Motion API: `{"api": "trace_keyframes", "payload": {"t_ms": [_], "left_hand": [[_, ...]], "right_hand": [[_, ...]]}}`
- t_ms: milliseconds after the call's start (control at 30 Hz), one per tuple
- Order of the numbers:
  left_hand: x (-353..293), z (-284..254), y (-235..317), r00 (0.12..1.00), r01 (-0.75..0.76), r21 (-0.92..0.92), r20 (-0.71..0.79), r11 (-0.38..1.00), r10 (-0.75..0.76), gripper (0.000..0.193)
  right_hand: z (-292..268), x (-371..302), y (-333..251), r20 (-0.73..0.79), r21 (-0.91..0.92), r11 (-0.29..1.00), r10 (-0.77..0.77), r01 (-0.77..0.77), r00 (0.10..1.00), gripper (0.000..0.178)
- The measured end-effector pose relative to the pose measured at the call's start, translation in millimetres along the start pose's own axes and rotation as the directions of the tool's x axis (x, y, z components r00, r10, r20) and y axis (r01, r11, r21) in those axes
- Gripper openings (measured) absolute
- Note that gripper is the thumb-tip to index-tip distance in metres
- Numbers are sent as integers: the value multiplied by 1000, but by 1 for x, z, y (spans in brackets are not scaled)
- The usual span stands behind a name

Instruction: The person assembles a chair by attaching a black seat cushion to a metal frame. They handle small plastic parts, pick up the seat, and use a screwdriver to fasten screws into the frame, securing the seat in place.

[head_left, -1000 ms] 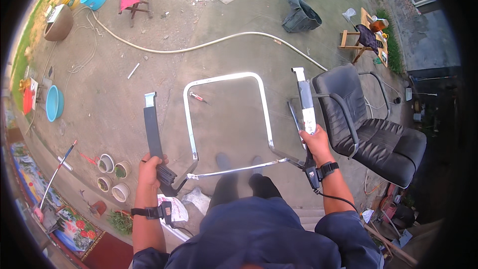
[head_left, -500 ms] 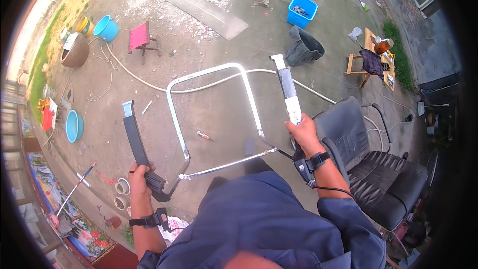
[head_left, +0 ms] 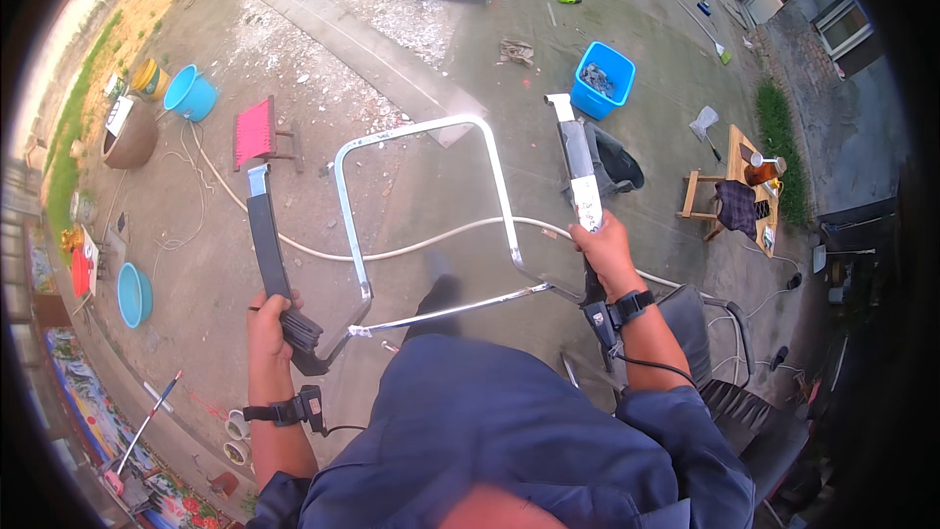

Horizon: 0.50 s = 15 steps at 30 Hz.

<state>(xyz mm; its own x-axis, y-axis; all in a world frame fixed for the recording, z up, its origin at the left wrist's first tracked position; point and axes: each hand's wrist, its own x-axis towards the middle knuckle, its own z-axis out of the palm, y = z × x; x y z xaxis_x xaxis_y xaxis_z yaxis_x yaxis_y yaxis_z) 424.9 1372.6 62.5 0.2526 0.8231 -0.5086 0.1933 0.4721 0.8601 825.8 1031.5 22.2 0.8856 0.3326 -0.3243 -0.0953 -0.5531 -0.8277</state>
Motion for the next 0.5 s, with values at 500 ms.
{"api": "trace_keyframes", "payload": {"t_ms": [500], "left_hand": [[252,225,97,990,131,-155,67,979,-122,24]], "right_hand": [[12,356,-158,8,-138,987,-80,81,997,37]]}}
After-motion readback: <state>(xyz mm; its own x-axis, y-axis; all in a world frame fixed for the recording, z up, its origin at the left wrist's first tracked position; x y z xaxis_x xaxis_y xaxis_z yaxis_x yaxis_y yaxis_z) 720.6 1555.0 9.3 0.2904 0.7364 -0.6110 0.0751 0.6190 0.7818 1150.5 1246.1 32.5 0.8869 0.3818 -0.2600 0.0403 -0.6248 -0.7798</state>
